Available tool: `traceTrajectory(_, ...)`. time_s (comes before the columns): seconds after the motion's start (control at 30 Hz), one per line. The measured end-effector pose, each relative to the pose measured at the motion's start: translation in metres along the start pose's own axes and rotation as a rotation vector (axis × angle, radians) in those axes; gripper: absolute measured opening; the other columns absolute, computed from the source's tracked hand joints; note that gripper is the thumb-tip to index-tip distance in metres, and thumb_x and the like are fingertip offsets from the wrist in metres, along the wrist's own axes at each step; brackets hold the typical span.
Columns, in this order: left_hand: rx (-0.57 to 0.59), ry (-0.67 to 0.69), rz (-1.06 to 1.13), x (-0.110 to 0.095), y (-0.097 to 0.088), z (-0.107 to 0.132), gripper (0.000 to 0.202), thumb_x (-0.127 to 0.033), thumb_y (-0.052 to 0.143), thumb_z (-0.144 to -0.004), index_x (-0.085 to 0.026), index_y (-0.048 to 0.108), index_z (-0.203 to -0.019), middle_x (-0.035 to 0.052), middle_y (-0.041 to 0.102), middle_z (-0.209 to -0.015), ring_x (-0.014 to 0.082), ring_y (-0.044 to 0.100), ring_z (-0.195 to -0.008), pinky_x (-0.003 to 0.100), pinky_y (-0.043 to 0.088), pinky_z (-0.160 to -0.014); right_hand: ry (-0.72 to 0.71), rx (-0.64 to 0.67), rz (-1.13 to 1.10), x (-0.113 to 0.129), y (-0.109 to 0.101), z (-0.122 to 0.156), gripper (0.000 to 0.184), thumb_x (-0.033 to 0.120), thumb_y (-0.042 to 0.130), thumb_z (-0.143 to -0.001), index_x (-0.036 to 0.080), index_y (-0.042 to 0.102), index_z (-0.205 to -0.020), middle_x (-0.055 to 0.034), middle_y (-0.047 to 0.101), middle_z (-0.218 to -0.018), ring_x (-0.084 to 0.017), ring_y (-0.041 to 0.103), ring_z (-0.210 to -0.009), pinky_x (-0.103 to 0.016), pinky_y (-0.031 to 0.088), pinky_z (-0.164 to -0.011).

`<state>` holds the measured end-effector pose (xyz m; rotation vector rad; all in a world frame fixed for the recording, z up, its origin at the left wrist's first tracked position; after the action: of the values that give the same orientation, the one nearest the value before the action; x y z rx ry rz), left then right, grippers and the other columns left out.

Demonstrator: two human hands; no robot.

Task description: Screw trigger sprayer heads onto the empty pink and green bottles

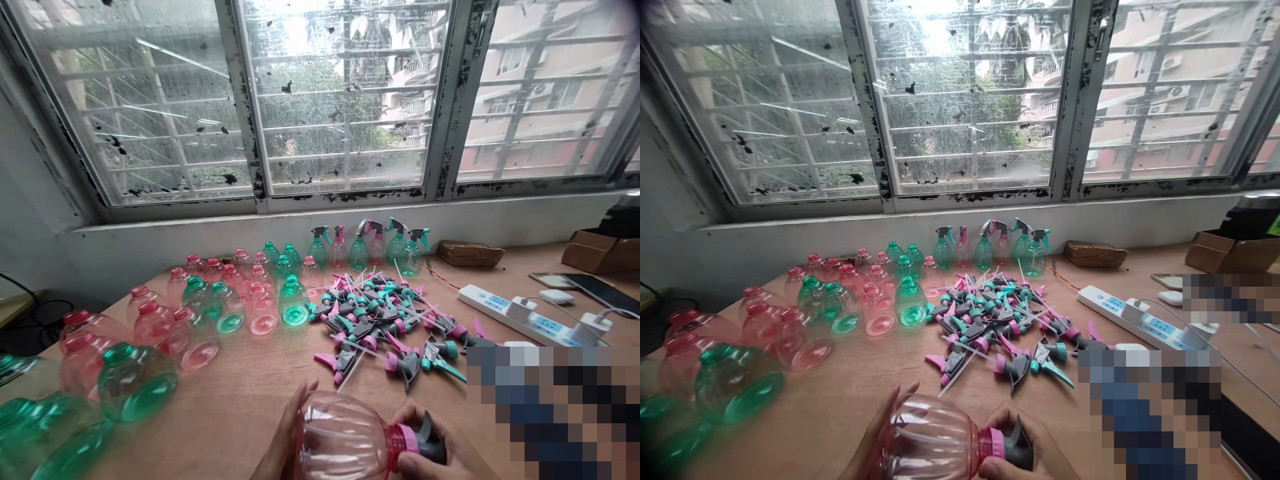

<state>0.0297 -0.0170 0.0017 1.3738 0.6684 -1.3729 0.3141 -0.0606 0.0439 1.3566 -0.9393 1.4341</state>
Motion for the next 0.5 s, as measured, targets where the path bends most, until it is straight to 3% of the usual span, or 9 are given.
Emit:
traceTrajectory(0.07, -0.054, 0.015, 0.022, 0.001, -0.001, 0.004, 0.073, -0.078, 0.059, -0.095, -0.039, 0.057, -0.158, 0.0058, 0.054, -0.169, 0.0371, 0.043, -0.162, 0.056, 0.041, -0.128, 0.008, -0.001, 0.015, -0.002, 0.000, 0.000, 0.072, 0.081, 0.091, -0.063, 0.020, 0.070, -0.096, 0.0034, 0.058, -0.071, -0.015, 0.047, -0.065, -0.026, 0.034, -0.063)
traceTrajectory(0.2, -0.050, 0.002, 0.030, 0.003, 0.000, 0.013, 0.075, -0.077, 0.051, -0.099, -0.036, 0.052, -0.162, 0.0084, 0.061, -0.162, 0.0374, 0.049, -0.159, 0.056, 0.037, -0.131, 0.024, -0.004, 0.020, -0.004, -0.001, 0.000, 0.074, 0.081, 0.092, -0.060, 0.021, 0.067, -0.096, 0.0046, 0.056, -0.071, -0.014, 0.045, -0.064, -0.024, 0.035, -0.060)
traceTrajectory(0.3, -0.044, 0.102, -0.037, 0.000, 0.000, 0.015, 0.069, -0.067, 0.070, -0.095, -0.040, 0.058, -0.157, 0.0014, 0.050, -0.172, 0.0378, 0.034, -0.166, 0.053, 0.032, -0.134, 0.011, -0.001, 0.023, -0.004, -0.002, 0.000, 0.073, 0.081, 0.091, -0.063, 0.020, 0.069, -0.097, 0.0044, 0.056, -0.072, -0.014, 0.045, -0.065, -0.025, 0.035, -0.061)
traceTrajectory(0.37, -0.018, 0.140, -0.057, -0.004, 0.003, 0.015, 0.073, -0.062, 0.081, -0.089, -0.043, 0.059, -0.155, -0.0008, 0.046, -0.175, 0.0406, 0.029, -0.168, 0.057, 0.033, -0.133, 0.002, -0.003, 0.016, -0.004, -0.002, 0.000, 0.072, 0.080, 0.091, -0.064, 0.019, 0.070, -0.097, 0.0038, 0.057, -0.072, -0.015, 0.045, -0.068, -0.025, 0.035, -0.063)
traceTrajectory(0.5, 0.016, 0.110, -0.013, -0.011, 0.009, 0.015, 0.076, -0.068, 0.081, -0.086, -0.044, 0.059, -0.155, 0.0020, 0.053, -0.170, 0.0431, 0.039, -0.163, 0.063, 0.038, -0.129, 0.008, 0.006, 0.007, -0.002, -0.001, 0.000, 0.072, 0.080, 0.091, -0.064, 0.020, 0.069, -0.097, 0.0045, 0.054, -0.071, -0.014, 0.043, -0.066, -0.025, 0.033, -0.061)
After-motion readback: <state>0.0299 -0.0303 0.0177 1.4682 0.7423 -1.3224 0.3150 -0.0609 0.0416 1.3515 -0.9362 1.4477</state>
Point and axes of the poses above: each hand's wrist, its own z-axis away from the middle knuckle, its own y-axis out of the palm, x = y × z, the point moved 3 cm from there along -z, towards the middle knuckle
